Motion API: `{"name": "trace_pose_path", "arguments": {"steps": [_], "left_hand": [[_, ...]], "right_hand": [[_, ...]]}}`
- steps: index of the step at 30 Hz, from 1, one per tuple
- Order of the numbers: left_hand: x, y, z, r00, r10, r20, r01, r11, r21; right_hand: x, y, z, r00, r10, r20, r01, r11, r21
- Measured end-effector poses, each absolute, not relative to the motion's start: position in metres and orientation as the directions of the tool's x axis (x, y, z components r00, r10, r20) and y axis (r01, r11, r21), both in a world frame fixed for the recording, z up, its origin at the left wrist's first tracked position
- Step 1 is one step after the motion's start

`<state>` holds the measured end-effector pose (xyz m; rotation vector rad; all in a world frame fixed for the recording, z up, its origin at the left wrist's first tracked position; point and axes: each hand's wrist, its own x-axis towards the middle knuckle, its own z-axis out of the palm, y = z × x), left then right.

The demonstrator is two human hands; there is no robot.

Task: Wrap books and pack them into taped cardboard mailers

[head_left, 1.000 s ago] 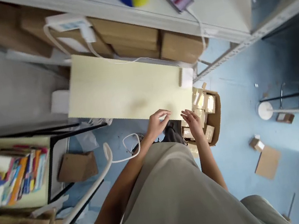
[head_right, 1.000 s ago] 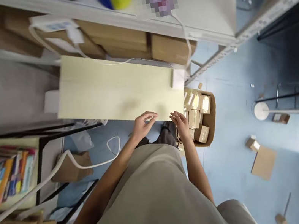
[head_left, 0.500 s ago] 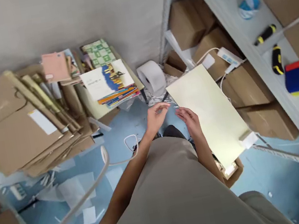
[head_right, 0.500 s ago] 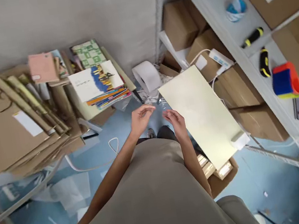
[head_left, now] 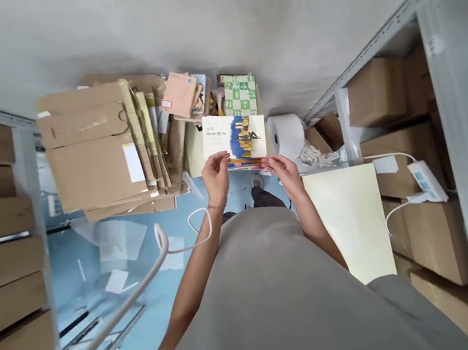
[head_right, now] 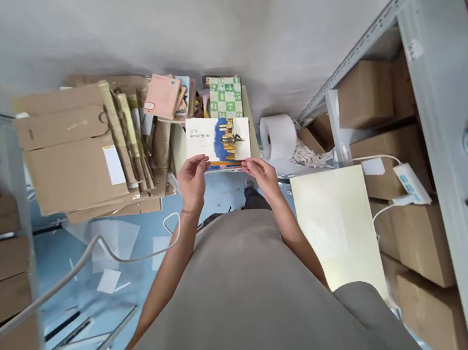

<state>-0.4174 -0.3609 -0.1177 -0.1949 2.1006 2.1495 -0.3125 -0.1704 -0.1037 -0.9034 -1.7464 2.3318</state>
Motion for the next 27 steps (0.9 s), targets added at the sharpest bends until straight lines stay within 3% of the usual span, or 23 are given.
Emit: {"name": "trace_pose_path", "arguments": {"steps": [7, 14, 19, 21, 23, 27], "left_hand": [[-0.468, -0.340, -0.118, -0.967, -0.108, -0.230, -0.240, 0.090, 0.967], [-0.499, -0.345, -0.135, -0.929, -0.184, -0.320, -0.342, 0.099, 0.935], [-0.535, -0.365, -0.155, -0.904, -0.243, -0.352, -0.386, 0.109, 0.916], [-0.552, -0.372, -0.163, -0.900, -0.247, -0.359, -0.397, 0.125, 0.909], [-0.570, -0.377, -0.169, -0.901, -0.235, -0.365, -0.399, 0.117, 0.909], [-0.600, -0.377, -0.176, -0.912, -0.163, -0.376, -0.393, 0.088, 0.915]], "right_hand": [[-0.404, -0.133, -0.117, -0.872, 0.278, -0.403, 0.329, -0.278, -0.903], [-0.462, -0.126, -0.142, -0.872, 0.158, -0.463, 0.420, -0.243, -0.874], [-0.501, -0.141, -0.152, -0.895, 0.133, -0.426, 0.417, -0.092, -0.904], [-0.516, -0.140, -0.158, -0.895, 0.186, -0.406, 0.413, 0.002, -0.911], [-0.533, -0.133, -0.165, -0.868, 0.322, -0.377, 0.440, 0.149, -0.886], [-0.568, -0.108, -0.178, -0.678, 0.638, -0.366, 0.688, 0.374, -0.622]]}}
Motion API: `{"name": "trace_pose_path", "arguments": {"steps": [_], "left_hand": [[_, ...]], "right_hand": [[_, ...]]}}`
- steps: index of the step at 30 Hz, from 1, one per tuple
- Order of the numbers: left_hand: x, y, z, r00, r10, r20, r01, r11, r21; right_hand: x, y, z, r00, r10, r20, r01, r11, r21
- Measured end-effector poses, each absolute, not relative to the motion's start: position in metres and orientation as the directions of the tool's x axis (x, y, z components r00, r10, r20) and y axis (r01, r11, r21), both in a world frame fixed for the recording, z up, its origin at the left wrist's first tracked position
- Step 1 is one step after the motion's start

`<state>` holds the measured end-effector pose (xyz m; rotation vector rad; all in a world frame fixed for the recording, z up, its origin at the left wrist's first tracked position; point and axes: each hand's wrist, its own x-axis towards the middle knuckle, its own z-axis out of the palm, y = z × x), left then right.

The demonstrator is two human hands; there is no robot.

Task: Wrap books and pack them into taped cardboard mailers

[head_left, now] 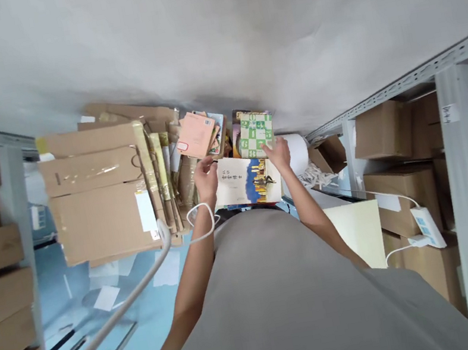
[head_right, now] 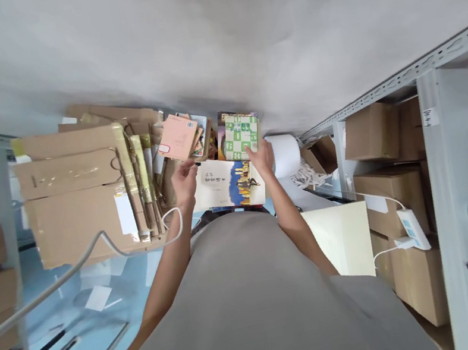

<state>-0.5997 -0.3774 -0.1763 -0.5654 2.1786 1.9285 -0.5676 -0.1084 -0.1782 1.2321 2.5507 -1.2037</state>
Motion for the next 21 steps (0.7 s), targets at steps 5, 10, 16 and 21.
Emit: {"name": "trace_pose_path", "arguments": {"steps": [5, 10, 16, 21], "left_hand": [[-0.611, -0.375, -0.178, -0.923, 0.037, -0.383, -0.378, 0.092, 0.921], [-0.605, -0.378, -0.175, -0.911, 0.149, -0.384, -0.375, 0.087, 0.923], [-0.593, -0.375, -0.155, -0.916, 0.180, -0.359, -0.350, 0.079, 0.933], [-0.574, -0.343, -0.136, -0.867, 0.351, -0.354, -0.387, -0.027, 0.921]], "right_hand": [[-0.587, -0.087, -0.182, -0.577, 0.575, -0.580, 0.816, 0.435, -0.380], [-0.581, -0.083, -0.168, -0.611, 0.594, -0.523, 0.792, 0.450, -0.414], [-0.590, -0.072, -0.130, -0.666, 0.678, -0.311, 0.731, 0.508, -0.456], [-0.537, -0.069, -0.086, -0.607, 0.794, -0.041, 0.600, 0.423, -0.679]]}}
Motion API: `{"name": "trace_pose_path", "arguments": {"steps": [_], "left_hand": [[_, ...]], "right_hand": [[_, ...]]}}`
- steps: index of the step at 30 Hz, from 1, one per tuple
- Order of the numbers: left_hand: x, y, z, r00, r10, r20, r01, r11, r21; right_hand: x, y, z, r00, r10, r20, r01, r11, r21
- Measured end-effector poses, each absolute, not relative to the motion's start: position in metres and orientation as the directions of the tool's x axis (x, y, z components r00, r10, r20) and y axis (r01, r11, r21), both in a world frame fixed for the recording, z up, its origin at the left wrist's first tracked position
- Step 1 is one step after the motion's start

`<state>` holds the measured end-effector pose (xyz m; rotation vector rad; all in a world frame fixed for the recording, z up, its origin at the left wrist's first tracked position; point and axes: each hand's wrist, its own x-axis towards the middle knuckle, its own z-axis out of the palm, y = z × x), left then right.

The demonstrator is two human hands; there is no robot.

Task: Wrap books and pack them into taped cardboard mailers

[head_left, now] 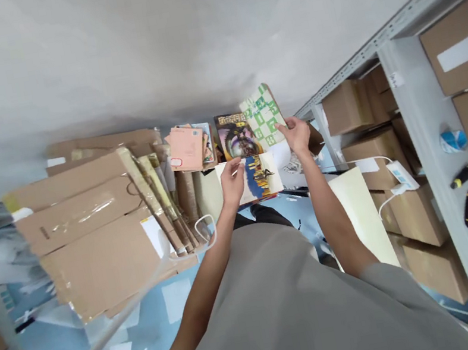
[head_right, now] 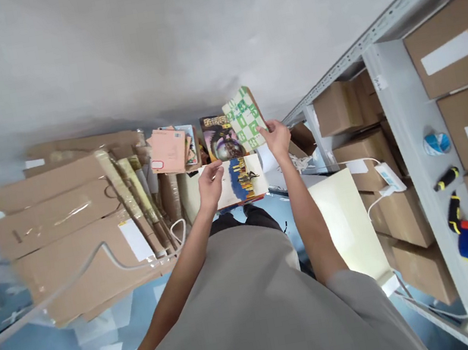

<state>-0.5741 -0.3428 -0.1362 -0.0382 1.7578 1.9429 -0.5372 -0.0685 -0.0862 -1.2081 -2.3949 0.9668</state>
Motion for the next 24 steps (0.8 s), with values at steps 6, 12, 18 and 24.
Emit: {"name": "trace_pose_path", "arguments": {"steps": [6, 12, 18, 24], "left_hand": [[-0.522, -0.290, -0.111, -0.755, 0.588, -0.290, -0.474, -0.185, 0.861], [-0.447, -0.267, -0.108, -0.517, 0.762, -0.389, -0.622, -0.023, 0.783], [-0.360, -0.221, -0.117, -0.317, 0.857, -0.406, -0.577, 0.166, 0.800], [-0.250, -0.163, -0.132, -0.148, 0.879, -0.453, -0.483, 0.335, 0.809]], "right_hand": [[-0.391, -0.139, -0.053, -0.380, 0.913, -0.150, 0.320, -0.022, -0.947], [-0.268, -0.175, -0.048, -0.212, 0.937, -0.278, 0.279, -0.214, -0.936], [-0.164, -0.153, -0.061, -0.220, 0.929, -0.298, 0.132, -0.274, -0.953], [-0.069, -0.125, -0.076, -0.005, 0.990, -0.140, 0.160, -0.137, -0.978]]}}
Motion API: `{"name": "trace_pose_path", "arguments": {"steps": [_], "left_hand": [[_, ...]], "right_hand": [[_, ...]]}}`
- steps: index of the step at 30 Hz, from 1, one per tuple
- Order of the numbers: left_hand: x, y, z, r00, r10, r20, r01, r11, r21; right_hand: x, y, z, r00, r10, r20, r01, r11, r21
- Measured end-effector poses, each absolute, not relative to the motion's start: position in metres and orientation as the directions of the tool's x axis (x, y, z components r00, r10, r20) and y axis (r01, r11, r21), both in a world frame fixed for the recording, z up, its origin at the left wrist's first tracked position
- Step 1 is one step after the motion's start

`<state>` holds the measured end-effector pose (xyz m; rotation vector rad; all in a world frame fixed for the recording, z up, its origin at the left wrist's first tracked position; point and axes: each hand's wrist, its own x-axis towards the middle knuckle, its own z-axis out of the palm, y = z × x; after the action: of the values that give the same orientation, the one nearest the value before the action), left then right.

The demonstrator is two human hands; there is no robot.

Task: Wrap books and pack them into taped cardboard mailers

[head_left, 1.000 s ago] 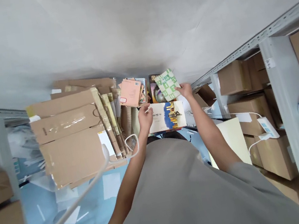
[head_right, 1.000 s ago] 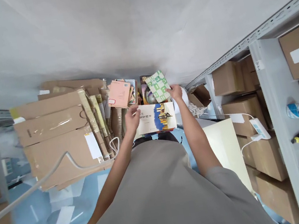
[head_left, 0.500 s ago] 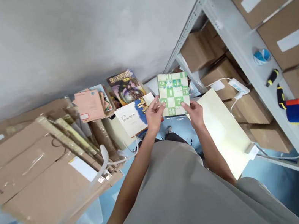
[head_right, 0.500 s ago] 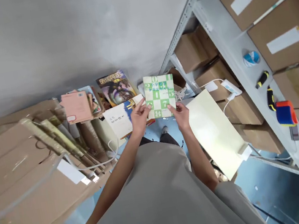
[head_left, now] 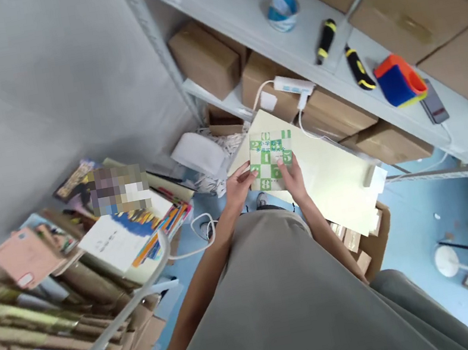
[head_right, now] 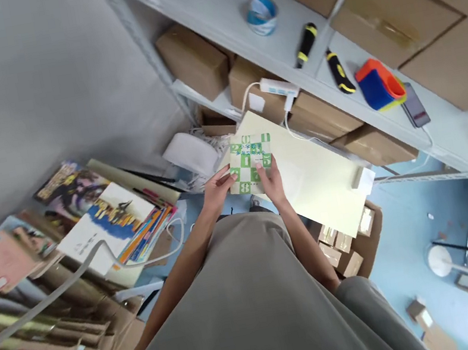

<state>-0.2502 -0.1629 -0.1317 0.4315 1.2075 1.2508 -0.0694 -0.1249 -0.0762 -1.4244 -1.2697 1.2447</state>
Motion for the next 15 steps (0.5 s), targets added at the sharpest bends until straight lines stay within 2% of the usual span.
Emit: {"name": "trace_pose_path", "arguments": {"steps": [5, 9, 15], "left_hand": [[-0.171, -0.143, -0.138, -0.065, 0.870, -0.489, -0.458, 0.409, 0.789], [-0.137, -0.139, -0.131, 0.013, 0.870, -0.493, -0.435, 0.449, 0.781], [-0.117, -0.132, -0.116, 0.125, 0.888, -0.442, -0.360, 0.456, 0.814]], "right_hand": [[0.011, -0.120, -0.085, 0.123, 0.982, -0.141, 0.180, -0.162, -0.970], [0.053, -0.129, -0.084, 0.143, 0.982, -0.128, 0.121, -0.145, -0.982], [0.074, -0.138, -0.078, 0.179, 0.966, -0.188, 0.038, -0.198, -0.980]]}}
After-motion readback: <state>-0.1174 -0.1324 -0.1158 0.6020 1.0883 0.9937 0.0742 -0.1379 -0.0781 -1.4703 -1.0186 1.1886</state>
